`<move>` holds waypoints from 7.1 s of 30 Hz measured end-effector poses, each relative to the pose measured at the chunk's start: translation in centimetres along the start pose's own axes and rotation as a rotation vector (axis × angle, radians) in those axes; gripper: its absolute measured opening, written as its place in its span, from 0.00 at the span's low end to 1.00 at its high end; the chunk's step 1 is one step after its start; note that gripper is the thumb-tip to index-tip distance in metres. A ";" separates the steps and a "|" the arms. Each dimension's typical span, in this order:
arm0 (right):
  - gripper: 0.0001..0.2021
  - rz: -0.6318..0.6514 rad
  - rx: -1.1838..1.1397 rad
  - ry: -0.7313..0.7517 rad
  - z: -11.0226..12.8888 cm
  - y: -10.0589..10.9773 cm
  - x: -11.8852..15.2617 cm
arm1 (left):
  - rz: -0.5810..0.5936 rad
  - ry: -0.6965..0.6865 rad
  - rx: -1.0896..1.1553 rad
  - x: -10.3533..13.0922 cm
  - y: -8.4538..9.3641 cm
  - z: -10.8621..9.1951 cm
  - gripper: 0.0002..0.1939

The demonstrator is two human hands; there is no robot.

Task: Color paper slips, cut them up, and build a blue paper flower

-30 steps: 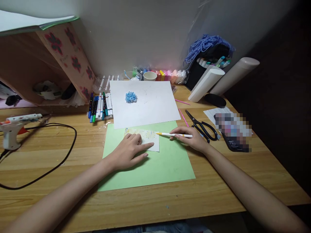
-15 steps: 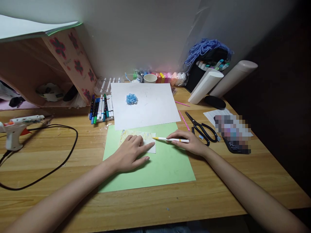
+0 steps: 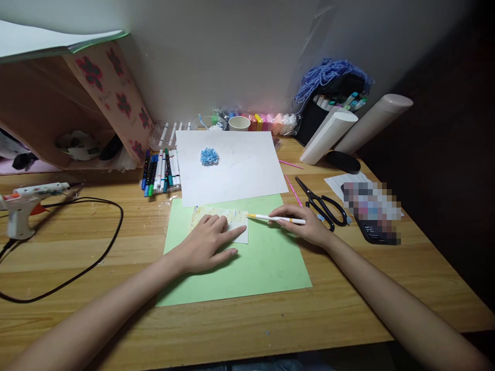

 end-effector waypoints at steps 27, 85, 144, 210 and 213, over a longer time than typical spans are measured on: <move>0.11 -0.007 -0.054 0.014 -0.2 0.0 0.3 | -0.099 0.033 -0.008 0.3 1.0 0.2 0.24; 0.10 0.150 -0.078 0.083 1.3 -2.2 1.2 | -0.146 0.251 -0.070 0.1 1.1 2.3 0.25; 0.12 0.270 0.098 0.282 3.3 -4.2 1.9 | -0.138 0.239 -0.066 0.1 0.9 2.3 0.25; 0.11 0.343 0.050 0.356 4.4 -5.1 2.2 | -0.249 0.309 -0.111 0.5 1.7 3.2 0.21; 0.10 0.300 -0.014 0.295 3.8 -4.6 1.9 | -0.247 0.306 -0.113 0.5 1.7 3.1 0.21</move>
Point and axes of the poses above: each hand's wrist, its own x-axis away from the middle knuckle, its own y-axis out of the back of the hand, z = x × y, the point moved 10 cm from there along -x, towards the middle knuckle, and after that the axes turned 5 degrees about -y, right-handed, at the moved point
